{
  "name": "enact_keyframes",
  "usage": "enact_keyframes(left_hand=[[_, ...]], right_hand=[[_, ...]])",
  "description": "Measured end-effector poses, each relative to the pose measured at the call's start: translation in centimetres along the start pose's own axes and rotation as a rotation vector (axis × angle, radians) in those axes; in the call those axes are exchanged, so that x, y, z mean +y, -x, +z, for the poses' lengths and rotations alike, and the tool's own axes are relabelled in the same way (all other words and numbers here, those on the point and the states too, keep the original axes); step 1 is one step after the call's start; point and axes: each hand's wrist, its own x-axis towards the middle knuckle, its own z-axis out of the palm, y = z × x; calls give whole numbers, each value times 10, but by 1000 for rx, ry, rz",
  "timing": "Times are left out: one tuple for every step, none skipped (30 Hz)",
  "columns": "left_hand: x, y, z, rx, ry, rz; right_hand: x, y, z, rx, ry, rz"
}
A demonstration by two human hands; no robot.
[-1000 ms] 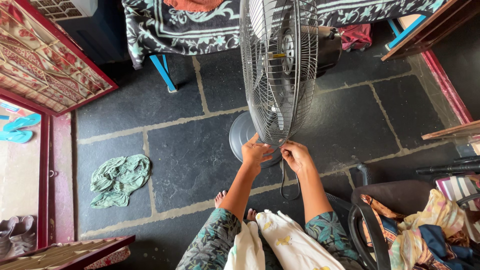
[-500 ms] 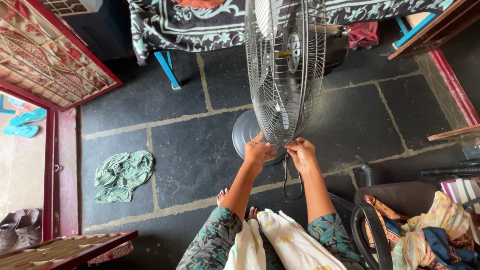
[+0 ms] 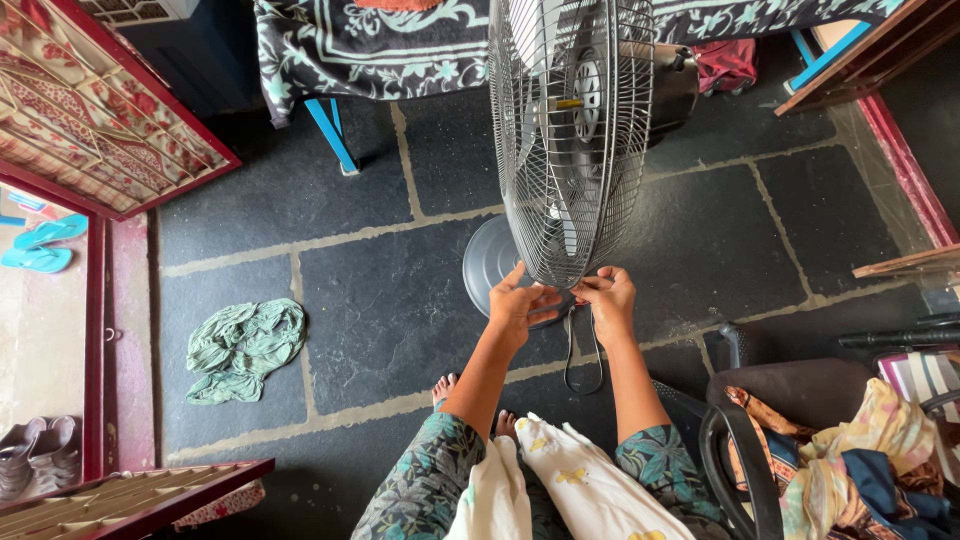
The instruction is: The person uses a small metal wire to secure the front grill of a standing fan. They bend the wire and thread it through the grill's locking mechanism, then tighten it to hold the grill in place.
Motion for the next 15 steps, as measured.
enact_keyframes(left_hand=[[0, 0, 0, 3, 3, -14], [1, 1, 1, -2, 8, -13], [2, 2, 0, -6, 14, -13], [2, 3, 1, -10, 22, -14], [3, 4, 1, -25, 23, -20], [4, 5, 1, -37, 25, -26], [5, 5, 0, -49, 28, -31], [6, 6, 0, -50, 39, -27], [6, 6, -1, -52, 51, -26], [6, 7, -1, -55, 62, -23], [6, 6, -1, -61, 61, -22], [6, 6, -2, -69, 58, -22], [5, 6, -3, -76, 55, -26], [4, 5, -4, -89, 44, -26], [4, 4, -5, -100, 34, -22]], right_hand=[[0, 0, 0, 2, 3, -7], [0, 0, -1, -6, 16, -14], [1, -1, -1, -14, 30, -20], [1, -1, -1, -23, 45, -25], [2, -1, -1, -29, 39, -44], [3, -2, -2, -36, 32, -61], [4, -2, -2, -44, 25, -77], [4, -2, -2, -39, 42, -70], [5, -2, -2, -32, 61, -61], [5, -3, -2, -25, 78, -54], [5, -3, -2, -34, 64, -58], [5, -3, -2, -41, 50, -62], [5, -3, -2, -45, 37, -62], [4, -3, -1, -29, 62, -86], [5, -2, -1, -16, 85, -111]])
